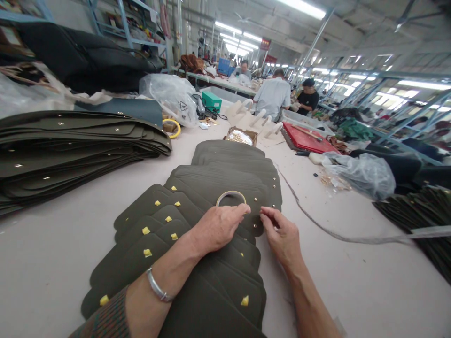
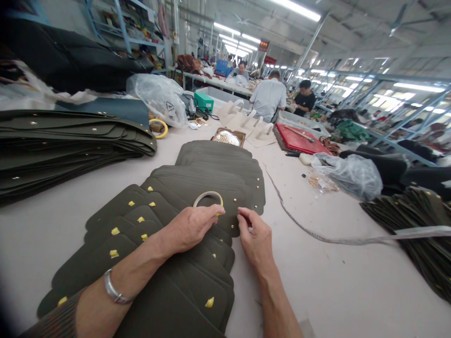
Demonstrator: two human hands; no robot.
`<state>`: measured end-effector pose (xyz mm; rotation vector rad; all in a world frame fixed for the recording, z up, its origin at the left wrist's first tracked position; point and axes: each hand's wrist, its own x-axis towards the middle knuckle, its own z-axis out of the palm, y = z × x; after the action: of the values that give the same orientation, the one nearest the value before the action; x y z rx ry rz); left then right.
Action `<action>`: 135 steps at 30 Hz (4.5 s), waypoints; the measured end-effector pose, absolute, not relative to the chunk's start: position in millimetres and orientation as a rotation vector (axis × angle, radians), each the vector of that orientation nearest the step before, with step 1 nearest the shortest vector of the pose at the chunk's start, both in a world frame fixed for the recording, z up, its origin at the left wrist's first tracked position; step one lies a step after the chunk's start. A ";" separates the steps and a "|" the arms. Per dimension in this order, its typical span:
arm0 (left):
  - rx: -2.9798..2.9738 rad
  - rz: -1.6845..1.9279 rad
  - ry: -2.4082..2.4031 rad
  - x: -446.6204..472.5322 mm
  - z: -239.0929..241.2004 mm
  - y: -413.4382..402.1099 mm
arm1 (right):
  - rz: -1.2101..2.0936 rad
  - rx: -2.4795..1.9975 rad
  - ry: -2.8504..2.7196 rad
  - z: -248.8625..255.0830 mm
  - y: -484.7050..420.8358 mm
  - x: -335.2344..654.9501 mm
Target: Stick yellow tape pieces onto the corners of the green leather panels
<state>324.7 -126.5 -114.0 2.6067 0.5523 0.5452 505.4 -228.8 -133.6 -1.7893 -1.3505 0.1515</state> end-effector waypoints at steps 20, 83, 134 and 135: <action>2.673 0.548 0.553 328.5 -111.1 -137.8 | -0.031 -1.598 -1.661 -124.7 -230.4 481.5; 2.820 0.404 0.699 334.8 -117.7 -138.7 | 0.031 -2.173 -1.475 -147.4 -230.6 492.0; 2.611 0.507 0.524 331.5 -113.8 -142.4 | -0.087 -1.541 -1.732 -127.3 -234.4 487.0; 2.608 0.507 0.533 331.7 -114.0 -142.0 | -0.123 -1.555 -1.727 -127.8 -234.8 486.2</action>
<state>331.7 -142.0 -114.0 2.6080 0.5325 0.5073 486.2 -234.8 -127.8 -1.5545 -1.7268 -0.1225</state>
